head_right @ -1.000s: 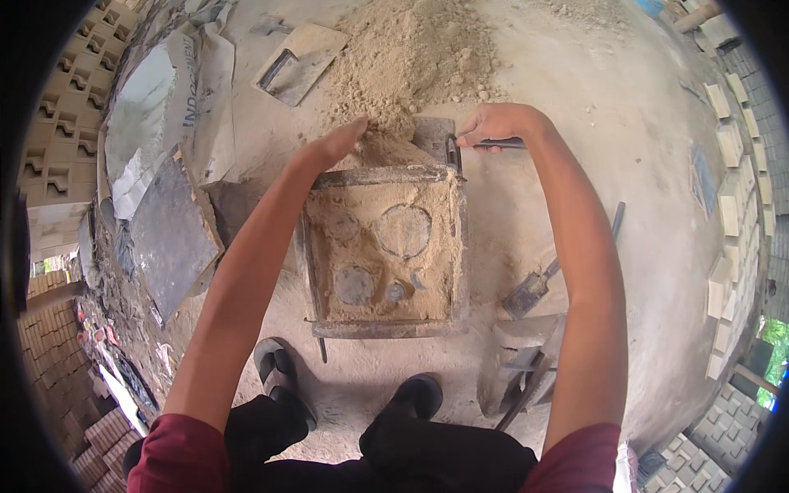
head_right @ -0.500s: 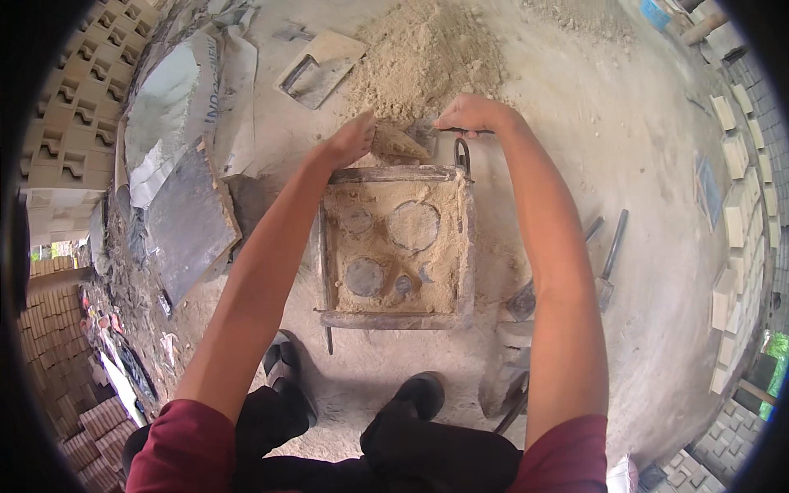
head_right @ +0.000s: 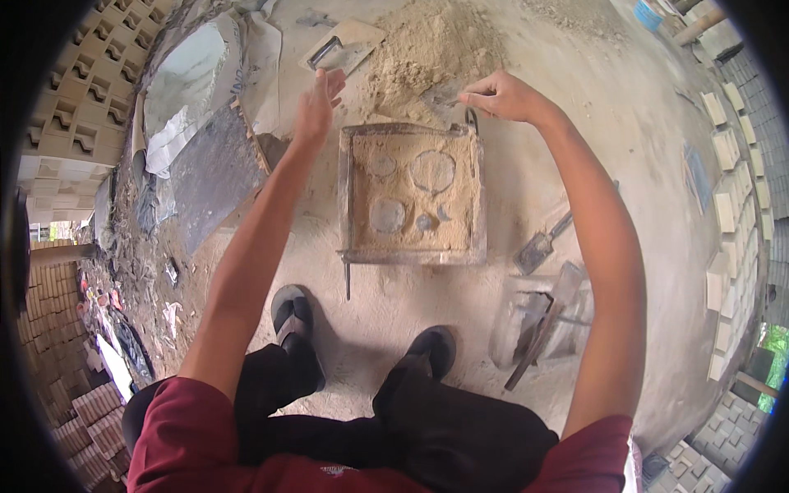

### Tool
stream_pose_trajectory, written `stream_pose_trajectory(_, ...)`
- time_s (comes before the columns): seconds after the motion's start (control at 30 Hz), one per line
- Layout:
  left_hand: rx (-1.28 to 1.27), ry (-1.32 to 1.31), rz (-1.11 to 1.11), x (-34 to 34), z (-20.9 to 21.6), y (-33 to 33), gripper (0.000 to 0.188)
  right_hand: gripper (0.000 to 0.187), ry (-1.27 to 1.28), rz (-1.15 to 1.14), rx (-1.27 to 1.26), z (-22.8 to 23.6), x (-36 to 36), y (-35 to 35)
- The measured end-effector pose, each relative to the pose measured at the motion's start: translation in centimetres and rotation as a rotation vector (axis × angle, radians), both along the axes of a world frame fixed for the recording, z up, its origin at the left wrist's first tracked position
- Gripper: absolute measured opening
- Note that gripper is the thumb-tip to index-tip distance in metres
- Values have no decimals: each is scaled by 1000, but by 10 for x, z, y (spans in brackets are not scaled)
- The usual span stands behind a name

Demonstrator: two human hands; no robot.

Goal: The person uses a trowel to scrape and level sand or a similar material within a small rectangular mold, using a metal tube to pack the material down around circular inserts.

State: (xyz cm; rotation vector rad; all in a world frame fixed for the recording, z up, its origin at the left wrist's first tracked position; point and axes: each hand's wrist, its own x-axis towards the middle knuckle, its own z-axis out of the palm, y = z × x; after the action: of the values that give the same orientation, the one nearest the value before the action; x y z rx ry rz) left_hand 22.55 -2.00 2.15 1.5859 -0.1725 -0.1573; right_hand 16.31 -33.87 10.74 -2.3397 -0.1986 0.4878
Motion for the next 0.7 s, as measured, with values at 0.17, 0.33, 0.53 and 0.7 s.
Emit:
stream_pose_trajectory(0.17, -17, -54, 39, -64, -14, -9, 69, 29, -51, 83, -45, 6, -70, 38)
stream_pose_trajectory(0.33, -79, -193, -9, -111, -16, -11, 62, 33, -96, -11, -73, 2, -121, 69)
stream_pose_trajectory(0.53, -48, -285, 125, -123, -26, -13, 59, 30, -182, -23, -97, 9, -130, 74)
stream_pose_trajectory(0.7, -209, -2, 106, -156, -26, -1, 56, 31, -104, -11, -46, 18, -162, 74)
